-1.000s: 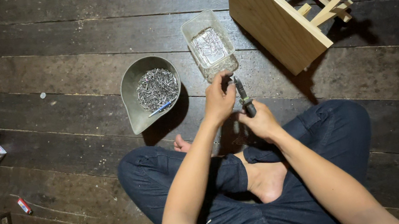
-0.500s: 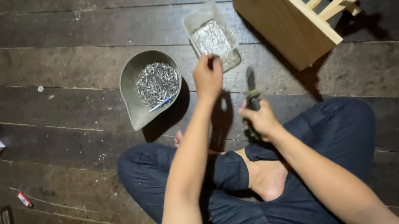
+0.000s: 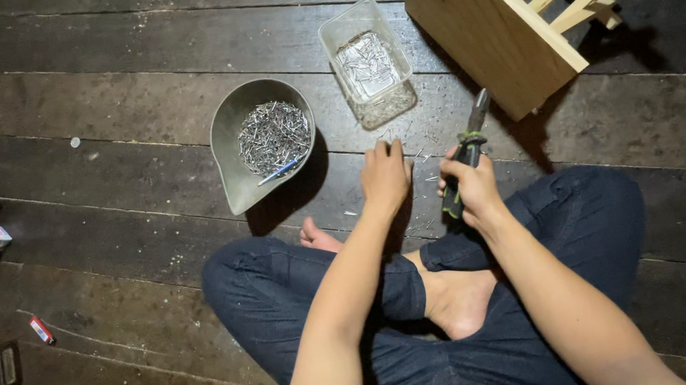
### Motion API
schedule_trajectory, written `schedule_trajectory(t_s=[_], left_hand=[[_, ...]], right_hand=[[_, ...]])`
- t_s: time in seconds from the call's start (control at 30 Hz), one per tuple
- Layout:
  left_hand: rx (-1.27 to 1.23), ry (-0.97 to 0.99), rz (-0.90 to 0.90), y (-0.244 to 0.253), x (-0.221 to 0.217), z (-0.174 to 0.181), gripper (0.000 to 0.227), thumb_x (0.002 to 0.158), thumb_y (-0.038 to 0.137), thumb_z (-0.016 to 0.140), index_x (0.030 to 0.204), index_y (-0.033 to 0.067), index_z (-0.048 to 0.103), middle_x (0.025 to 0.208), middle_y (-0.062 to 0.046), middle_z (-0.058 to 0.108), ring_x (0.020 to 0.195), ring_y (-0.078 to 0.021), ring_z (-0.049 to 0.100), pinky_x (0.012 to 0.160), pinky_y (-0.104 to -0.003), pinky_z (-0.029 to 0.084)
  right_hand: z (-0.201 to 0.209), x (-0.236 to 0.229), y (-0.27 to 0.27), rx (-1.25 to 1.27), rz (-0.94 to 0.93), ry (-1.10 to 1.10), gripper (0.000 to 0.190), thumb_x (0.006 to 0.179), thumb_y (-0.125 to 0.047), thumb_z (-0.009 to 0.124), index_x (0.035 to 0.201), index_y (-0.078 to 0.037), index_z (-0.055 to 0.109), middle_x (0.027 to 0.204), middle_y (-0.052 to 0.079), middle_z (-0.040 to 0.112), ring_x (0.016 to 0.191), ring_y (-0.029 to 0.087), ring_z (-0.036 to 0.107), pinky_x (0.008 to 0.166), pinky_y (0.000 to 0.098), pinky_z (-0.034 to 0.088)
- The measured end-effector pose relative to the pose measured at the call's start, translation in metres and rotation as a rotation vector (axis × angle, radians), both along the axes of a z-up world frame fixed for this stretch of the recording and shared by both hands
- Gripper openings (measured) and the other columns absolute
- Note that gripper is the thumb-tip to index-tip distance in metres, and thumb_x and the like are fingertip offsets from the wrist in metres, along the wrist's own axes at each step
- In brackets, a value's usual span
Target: The person sits cross-legged on the floor and uses pliers to cut small pieces of wire. They pick up wire from a plastic container, cut it, and place the cut pieces into a metal dustpan.
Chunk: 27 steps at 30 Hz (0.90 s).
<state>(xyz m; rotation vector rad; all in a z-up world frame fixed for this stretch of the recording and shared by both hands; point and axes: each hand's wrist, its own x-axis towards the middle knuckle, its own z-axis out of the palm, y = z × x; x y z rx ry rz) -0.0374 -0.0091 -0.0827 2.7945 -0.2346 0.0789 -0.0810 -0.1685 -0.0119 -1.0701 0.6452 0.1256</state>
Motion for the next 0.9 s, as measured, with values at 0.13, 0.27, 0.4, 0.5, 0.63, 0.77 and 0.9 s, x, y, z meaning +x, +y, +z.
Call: schedule_trajectory(t_s=[0.13,0.27,0.4,0.5,0.63,0.77,0.9], left_hand=[[0.07,-0.165,-0.038,-0.005,0.027,-0.032,0.015,0.087,0.023,0.074,0.093,0.0099,0.07,0.091,-0.011,0.063,0.087,-0.0331,0.07,0.066,-0.043,0.062],[0.233,-0.367,-0.043,-0.012,0.046,-0.069,0.011,0.089,0.016,0.063,0.079,0.0116,0.066,0.074,-0.006,0.06,0.071,-0.0279,0.068,0.055,-0.04,0.055],[0.268,-0.472,-0.11,-0.011,0.045,-0.053,0.013,0.088,0.015,0.056,0.082,0.0092,0.067,0.075,-0.008,0.061,0.075,-0.0295,0.066,0.061,-0.04,0.053],[0.141,-0.357,-0.194,-0.028,0.022,-0.001,0.016,0.085,0.02,0.063,0.093,0.006,0.065,0.085,-0.012,0.059,0.084,-0.0347,0.066,0.068,-0.042,0.057],[0.035,-0.031,-0.191,-0.039,0.032,-0.033,0.019,0.095,0.014,0.057,0.094,0.001,0.071,0.086,-0.018,0.065,0.082,-0.0396,0.071,0.065,-0.053,0.061],[0.182,-0.167,-0.149,-0.056,0.029,-0.068,0.02,0.093,0.01,0.054,0.08,0.0074,0.069,0.071,-0.011,0.062,0.068,-0.0322,0.072,0.056,-0.045,0.06],[0.075,-0.112,-0.118,-0.038,0.025,-0.06,0.014,0.093,0.009,0.059,0.086,0.0027,0.069,0.072,-0.014,0.065,0.069,-0.0352,0.075,0.06,-0.046,0.062]], right_hand=[[0.005,-0.002,0.001,-0.01,-0.004,-0.02,0.019,0.087,-0.003,0.071,0.103,-0.006,0.062,0.069,0.01,0.058,0.053,0.02,0.061,0.049,0.0357,0.058],[0.006,-0.005,-0.002,-0.008,0.011,-0.011,0.02,0.086,-0.003,0.072,0.103,-0.005,0.062,0.069,0.01,0.058,0.053,0.02,0.062,0.048,0.0354,0.058],[0.01,-0.006,-0.001,-0.002,0.023,-0.013,0.021,0.085,-0.002,0.072,0.103,-0.006,0.061,0.067,0.008,0.056,0.052,0.02,0.061,0.047,0.0344,0.057],[0.001,-0.005,-0.004,-0.01,0.012,-0.02,0.021,0.086,-0.003,0.072,0.103,-0.006,0.06,0.068,0.008,0.057,0.053,0.02,0.061,0.047,0.0344,0.056],[0.008,-0.001,-0.003,-0.027,0.01,-0.006,0.019,0.086,-0.003,0.071,0.101,-0.007,0.06,0.068,0.007,0.057,0.053,0.018,0.06,0.048,0.0331,0.056],[0.006,-0.007,-0.005,-0.012,0.008,0.012,0.021,0.086,-0.004,0.071,0.104,-0.007,0.059,0.068,0.007,0.056,0.054,0.019,0.061,0.049,0.0338,0.056],[0.004,-0.005,-0.009,-0.03,0.026,0.017,0.024,0.086,-0.006,0.072,0.106,-0.008,0.059,0.069,0.007,0.058,0.055,0.02,0.063,0.05,0.0339,0.059]])
